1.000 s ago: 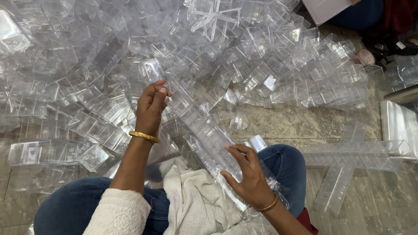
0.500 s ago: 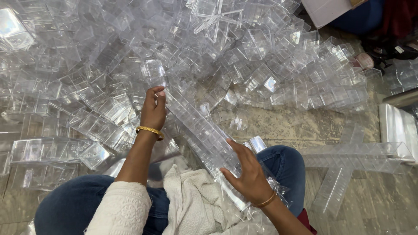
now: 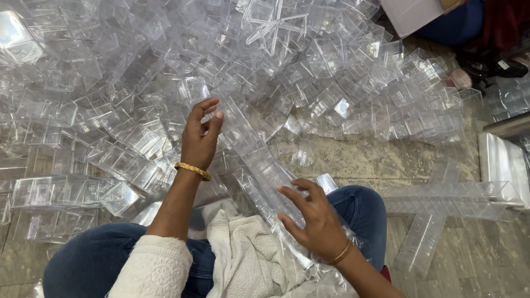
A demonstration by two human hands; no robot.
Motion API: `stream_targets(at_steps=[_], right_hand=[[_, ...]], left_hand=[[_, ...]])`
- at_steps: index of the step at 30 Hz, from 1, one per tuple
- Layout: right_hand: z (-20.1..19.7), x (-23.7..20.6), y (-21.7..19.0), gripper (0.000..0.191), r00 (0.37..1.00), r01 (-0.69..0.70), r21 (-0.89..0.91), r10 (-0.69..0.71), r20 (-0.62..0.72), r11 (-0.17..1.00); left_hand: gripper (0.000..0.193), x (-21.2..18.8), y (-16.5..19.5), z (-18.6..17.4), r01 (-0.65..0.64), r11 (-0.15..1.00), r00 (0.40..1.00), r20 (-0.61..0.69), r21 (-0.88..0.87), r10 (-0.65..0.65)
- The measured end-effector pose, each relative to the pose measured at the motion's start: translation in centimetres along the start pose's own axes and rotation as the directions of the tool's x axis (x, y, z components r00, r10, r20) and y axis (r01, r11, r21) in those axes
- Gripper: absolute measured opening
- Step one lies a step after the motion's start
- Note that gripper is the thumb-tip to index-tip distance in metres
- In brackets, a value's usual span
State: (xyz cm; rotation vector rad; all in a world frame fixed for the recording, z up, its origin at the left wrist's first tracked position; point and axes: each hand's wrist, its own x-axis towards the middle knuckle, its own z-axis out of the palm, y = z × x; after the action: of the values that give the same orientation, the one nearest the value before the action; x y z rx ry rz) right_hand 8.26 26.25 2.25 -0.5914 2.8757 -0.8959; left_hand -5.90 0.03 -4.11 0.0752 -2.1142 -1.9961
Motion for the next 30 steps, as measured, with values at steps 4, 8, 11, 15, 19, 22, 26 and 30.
stream_targets(at_steps=[4, 8, 11, 15, 19, 22, 26, 30], right_hand=[[-0.8, 1.4, 0.1, 0.034, 0.959, 0.239, -0.199, -0.264, -0.108, 0.950], [-1.6, 3.5, 0.2, 0.019, 0.878, 0.415, -0.308, -0.466, -0.111, 0.856], [-1.9, 4.7, 0.2, 0.024, 0.837, 0.503, -0.360, -0.547, -0.027, 0.786], [-2.0, 5.6, -0.2, 0.017, 0.826, 0.516, -0.330, -0.561, -0.054, 0.791], [-1.5, 6.6, -1.1, 0.048, 0.873, 0.438, -0.286, -0.479, -0.092, 0.852], [-1.2, 7.4, -2.0, 0.062, 0.898, 0.384, -0.341, -0.433, -0.077, 0.858], [-1.3, 8.3, -2.8, 0.052, 0.908, 0.353, -0.394, -0.412, -0.074, 0.848], [-2.1, 9.8, -3.0, 0.029, 0.834, 0.425, -0.436, -0.531, -0.152, 0.793]], left_hand=[[0.044, -0.1, 0.4, 0.2, 0.047, 0.999, 0.999, 0.004, -0.016, -0.047], [0.043, -0.1, 0.8, 0.4, -0.030, 0.999, 1.000, -0.001, 0.020, 0.030], [0.044, -0.2, 1.2, 0.5, -0.032, 0.999, 0.999, 0.005, 0.037, 0.032], [0.042, -0.4, 1.7, 0.6, -0.094, 0.994, 0.996, 0.005, 0.057, 0.094], [0.044, -0.4, 2.2, 0.7, -0.048, 0.995, 0.999, 0.012, 0.091, 0.047], [0.044, -0.4, 2.4, 0.7, -0.058, 0.994, 0.998, 0.000, 0.088, 0.058], [0.042, -0.5, 2.6, 0.8, -0.121, 0.988, 0.993, -0.001, 0.093, 0.122], [0.041, -0.6, 3.1, 0.8, -0.139, 0.987, 0.990, 0.020, 0.079, 0.138]])
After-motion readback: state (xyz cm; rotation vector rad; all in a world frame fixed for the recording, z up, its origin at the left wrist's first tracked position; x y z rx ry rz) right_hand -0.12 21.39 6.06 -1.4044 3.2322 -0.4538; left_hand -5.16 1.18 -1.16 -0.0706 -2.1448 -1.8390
